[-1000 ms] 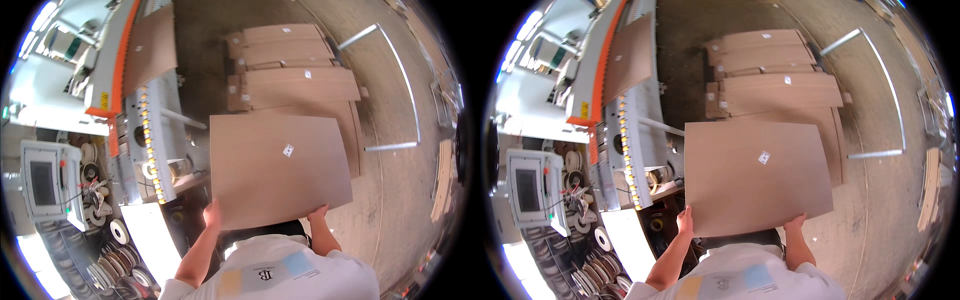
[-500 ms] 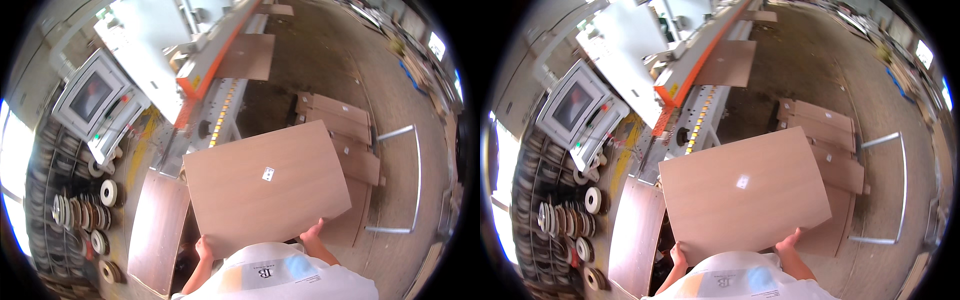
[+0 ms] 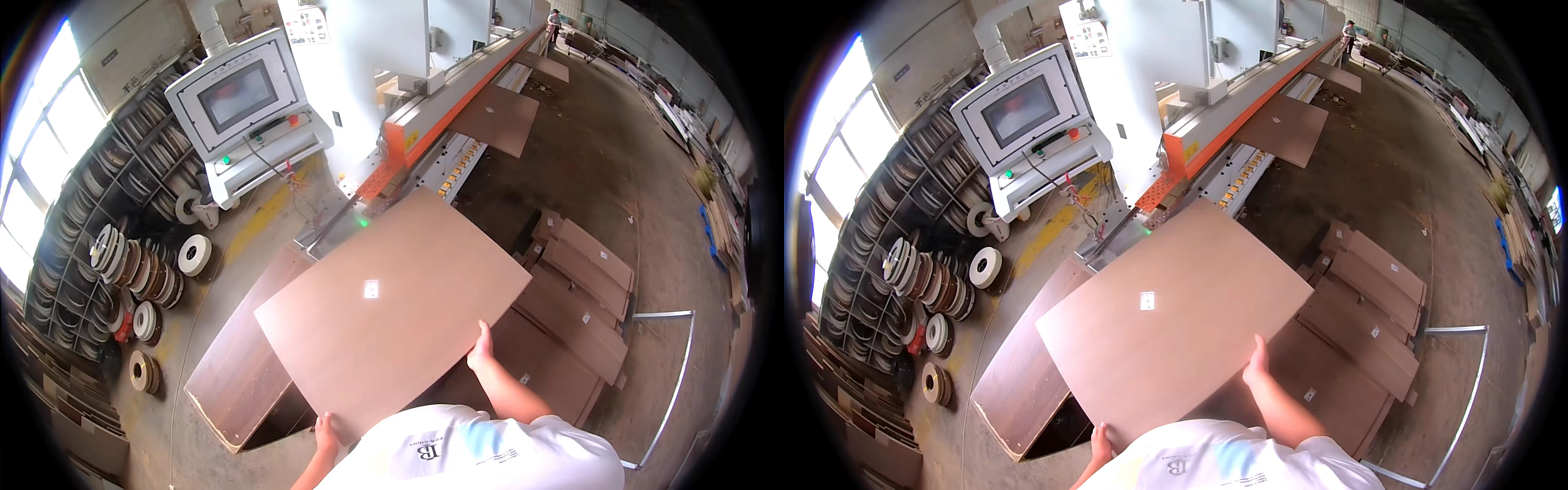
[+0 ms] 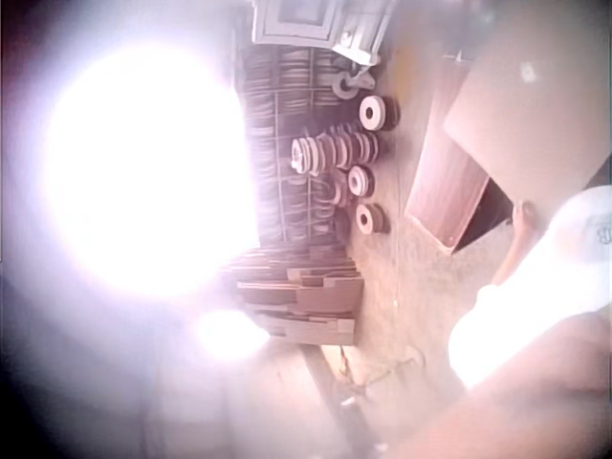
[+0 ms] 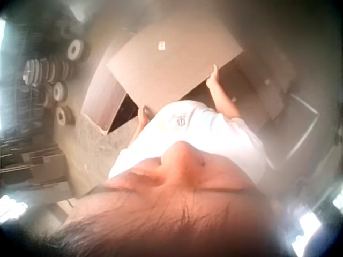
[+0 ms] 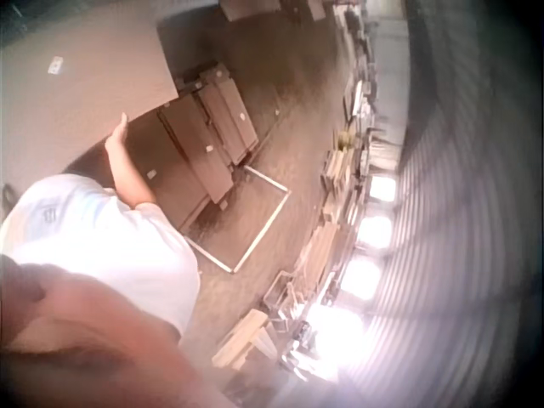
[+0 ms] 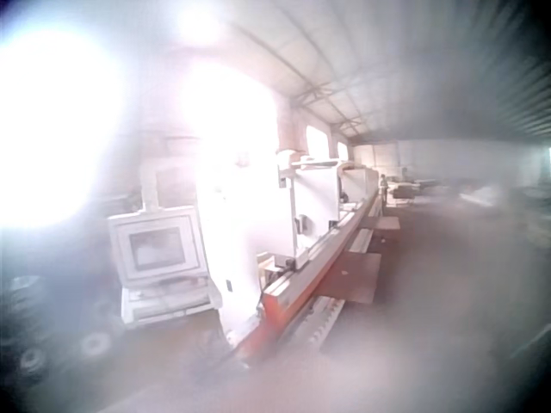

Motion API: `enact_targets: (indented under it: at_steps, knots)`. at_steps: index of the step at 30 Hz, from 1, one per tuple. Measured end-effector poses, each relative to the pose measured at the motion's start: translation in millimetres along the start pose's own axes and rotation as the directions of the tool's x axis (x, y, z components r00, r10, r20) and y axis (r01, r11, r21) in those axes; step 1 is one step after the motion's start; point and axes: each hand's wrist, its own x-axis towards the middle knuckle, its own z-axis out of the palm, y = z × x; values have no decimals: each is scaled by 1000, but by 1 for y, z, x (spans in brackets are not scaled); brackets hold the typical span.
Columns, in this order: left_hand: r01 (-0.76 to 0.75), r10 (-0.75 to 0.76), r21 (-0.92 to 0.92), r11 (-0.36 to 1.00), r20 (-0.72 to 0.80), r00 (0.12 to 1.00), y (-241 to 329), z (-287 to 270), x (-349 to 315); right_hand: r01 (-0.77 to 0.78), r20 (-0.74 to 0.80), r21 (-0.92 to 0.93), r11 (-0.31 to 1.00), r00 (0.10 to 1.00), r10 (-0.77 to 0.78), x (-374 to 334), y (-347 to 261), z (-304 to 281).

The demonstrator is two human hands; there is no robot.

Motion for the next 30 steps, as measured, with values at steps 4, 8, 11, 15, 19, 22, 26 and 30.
enact_targets:
  at_steps: [4,8,11,15,19,22,26,30]
  knots:
    - [114,-169,307,945,161,972,39,-12,-37,3,170,-452,892,982,83,7,6,24]
    - [141,-156,157,977,83,984,14,3,-26,178,409,-642,746,902,137,-25,3,39]
    - [111,-117,81,991,72,991,13,19,-24,228,484,-701,676,848,215,-55,11,37]
    - [129,-138,133,983,61,989,13,32,-28,250,555,-732,634,758,342,-73,27,16]
    - [129,-148,210,969,79,986,23,36,-32,227,562,-721,655,745,359,-66,32,14]
    - [162,-181,193,968,87,980,16,40,-29,208,566,-693,690,749,343,-60,28,13]
    - [190,-191,16,982,103,976,10,51,-26,209,579,-656,725,756,306,-55,24,18]
    - [242,-247,71,968,77,966,34,72,-32,225,547,-666,711,796,261,-47,15,17]
